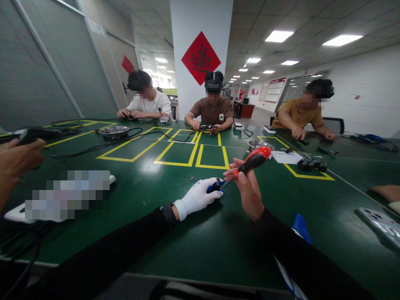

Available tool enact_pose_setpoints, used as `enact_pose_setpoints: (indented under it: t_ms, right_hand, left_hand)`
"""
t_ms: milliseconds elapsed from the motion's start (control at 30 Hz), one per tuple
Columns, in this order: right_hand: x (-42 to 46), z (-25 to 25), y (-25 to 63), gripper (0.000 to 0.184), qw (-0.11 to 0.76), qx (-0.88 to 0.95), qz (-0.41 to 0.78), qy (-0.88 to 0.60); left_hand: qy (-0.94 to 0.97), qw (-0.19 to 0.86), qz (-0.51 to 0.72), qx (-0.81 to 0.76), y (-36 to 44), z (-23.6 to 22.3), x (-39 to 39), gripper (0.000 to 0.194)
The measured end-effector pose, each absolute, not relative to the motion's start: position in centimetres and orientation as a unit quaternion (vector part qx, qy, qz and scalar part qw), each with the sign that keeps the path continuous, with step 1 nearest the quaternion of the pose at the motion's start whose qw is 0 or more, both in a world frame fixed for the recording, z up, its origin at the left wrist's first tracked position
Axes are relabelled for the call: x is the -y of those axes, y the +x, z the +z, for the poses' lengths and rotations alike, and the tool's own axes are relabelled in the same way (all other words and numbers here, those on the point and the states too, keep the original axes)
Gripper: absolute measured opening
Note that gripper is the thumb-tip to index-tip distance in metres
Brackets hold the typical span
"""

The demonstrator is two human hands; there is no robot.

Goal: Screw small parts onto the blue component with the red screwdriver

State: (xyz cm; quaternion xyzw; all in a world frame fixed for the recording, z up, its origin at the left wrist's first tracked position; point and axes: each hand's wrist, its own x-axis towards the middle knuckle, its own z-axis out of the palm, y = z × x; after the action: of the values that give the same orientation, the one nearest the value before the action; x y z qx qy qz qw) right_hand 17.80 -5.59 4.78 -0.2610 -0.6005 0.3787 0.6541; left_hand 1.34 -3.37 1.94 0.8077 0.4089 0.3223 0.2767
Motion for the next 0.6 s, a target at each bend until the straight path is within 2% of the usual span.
enact_pose_setpoints:
  t_ms: [100, 233, 400, 467, 533, 600]
  right_hand:
    - [5.7, 5.3, 17.9, 0.032, 0.64, 0.618, 0.346, -0.298]
    - [5.6, 5.3, 17.6, 0.016, 0.632, 0.612, 0.383, -0.28]
    - [5.3, 4.4, 17.6, 0.016, 0.642, 0.597, 0.419, -0.237]
    - [5.3, 4.4, 17.9, 0.025, 0.626, 0.607, 0.422, -0.248]
    - [5.4, 4.6, 18.2, 0.029, 0.61, 0.629, 0.397, -0.274]
    - [5.5, 5.0, 18.4, 0.023, 0.609, 0.649, 0.353, -0.287]
  left_hand:
    - [0.807, 0.275, 0.331, -0.406, 1.4, 2.1, 3.4, 0.027]
    - [0.802, 0.295, 0.325, -0.405, 1.5, 2.3, 3.5, 0.024]
    - [0.8, 0.317, 0.318, -0.399, 1.4, 2.4, 3.5, 0.026]
    - [0.8, 0.312, 0.321, -0.4, 1.4, 2.3, 3.5, 0.025]
    - [0.8, 0.304, 0.324, -0.403, 1.4, 2.2, 3.5, 0.025]
    - [0.801, 0.302, 0.324, -0.404, 1.4, 2.1, 3.5, 0.026]
